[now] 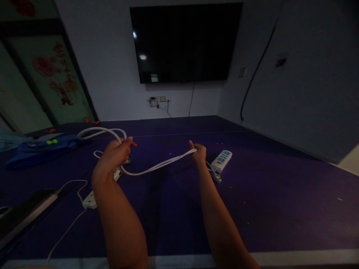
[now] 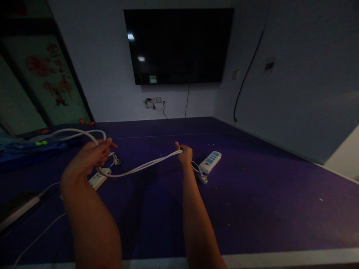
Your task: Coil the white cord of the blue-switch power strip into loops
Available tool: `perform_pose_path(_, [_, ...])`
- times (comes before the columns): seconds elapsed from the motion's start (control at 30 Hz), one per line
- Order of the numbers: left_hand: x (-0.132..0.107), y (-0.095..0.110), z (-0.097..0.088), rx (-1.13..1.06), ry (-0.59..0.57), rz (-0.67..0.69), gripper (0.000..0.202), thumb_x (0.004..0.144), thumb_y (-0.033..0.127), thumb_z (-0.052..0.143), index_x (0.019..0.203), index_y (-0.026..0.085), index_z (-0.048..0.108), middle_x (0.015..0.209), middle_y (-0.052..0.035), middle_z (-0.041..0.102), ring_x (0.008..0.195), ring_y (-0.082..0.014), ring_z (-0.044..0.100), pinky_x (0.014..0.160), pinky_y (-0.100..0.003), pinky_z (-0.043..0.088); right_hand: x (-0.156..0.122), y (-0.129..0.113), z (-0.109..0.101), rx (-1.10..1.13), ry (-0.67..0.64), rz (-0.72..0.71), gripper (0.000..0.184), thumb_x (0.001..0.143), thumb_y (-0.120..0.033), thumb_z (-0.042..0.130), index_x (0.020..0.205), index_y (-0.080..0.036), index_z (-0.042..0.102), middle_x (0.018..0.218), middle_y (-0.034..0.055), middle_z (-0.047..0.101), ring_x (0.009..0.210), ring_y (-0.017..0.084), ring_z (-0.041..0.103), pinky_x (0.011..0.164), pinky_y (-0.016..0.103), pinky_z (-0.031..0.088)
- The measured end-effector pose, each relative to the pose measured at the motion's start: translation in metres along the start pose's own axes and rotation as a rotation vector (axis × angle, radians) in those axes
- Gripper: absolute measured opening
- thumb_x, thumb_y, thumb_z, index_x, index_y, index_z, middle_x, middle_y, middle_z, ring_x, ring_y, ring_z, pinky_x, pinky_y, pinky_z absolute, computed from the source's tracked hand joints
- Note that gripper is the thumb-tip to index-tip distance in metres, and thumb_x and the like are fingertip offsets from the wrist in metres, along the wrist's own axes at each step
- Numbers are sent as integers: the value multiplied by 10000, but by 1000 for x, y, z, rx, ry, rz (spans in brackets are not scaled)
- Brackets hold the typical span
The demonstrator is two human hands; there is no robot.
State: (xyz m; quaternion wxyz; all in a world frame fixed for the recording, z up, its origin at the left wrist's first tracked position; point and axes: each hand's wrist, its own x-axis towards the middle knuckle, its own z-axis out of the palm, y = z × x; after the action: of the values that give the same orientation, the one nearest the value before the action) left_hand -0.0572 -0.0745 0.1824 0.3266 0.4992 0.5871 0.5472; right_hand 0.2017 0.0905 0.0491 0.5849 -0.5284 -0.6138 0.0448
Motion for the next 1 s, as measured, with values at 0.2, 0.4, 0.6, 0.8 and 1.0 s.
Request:
perform_pose_path(0.2, [16, -5, 18, 495, -88, 92, 258, 681, 406, 623, 753, 158, 619, 437, 53, 394, 399, -97, 381, 425, -227, 268, 9, -18, -15, 260, 69, -32, 557, 762, -640, 425, 441, -188, 363, 416, -54, 280, 423, 73, 274, 427, 228, 200])
perform_pose_path(0.4, [25, -6, 32, 688, -134, 185, 295, 599, 349, 687, 819, 155, 654, 612, -14, 569, 609, -167, 540, 563, -267, 351, 17, -39, -34, 365, 102, -35, 551, 757, -632, 445, 440, -182, 412, 389, -48, 313, 392, 75, 310, 403, 223, 206])
perform_pose_path(0.6, [23, -3, 41, 738, -155, 263, 367, 604, 262, 699, 950, 161, 631, 709, -23, 585, 673, -164, 547, 587, -258, 356, 24, -47, -42, 480, 112, -24, 541, 743, -631, 480, 450, -178, 433, 381, -58, 308, 373, 63, 280, 394, 222, 188])
perform_pose_path(0.8, [22, -2, 48, 797, -44, 458, 468, 623, 271, 703, 1069, 196, 580, 756, -26, 600, 664, -156, 540, 573, -243, 335, 25, -60, -52, 581, 118, 3, 539, 757, -648, 450, 472, -191, 435, 390, -51, 321, 365, 68, 302, 381, 220, 208])
perform_pose_path(1.0, [17, 3, 57, 703, -119, 611, 275, 725, 226, 572, 985, 242, 660, 740, -32, 638, 678, -165, 557, 572, -245, 345, 24, -78, -59, 587, 133, 0, 550, 778, -669, 382, 476, -209, 398, 382, -51, 302, 353, 67, 279, 382, 226, 218])
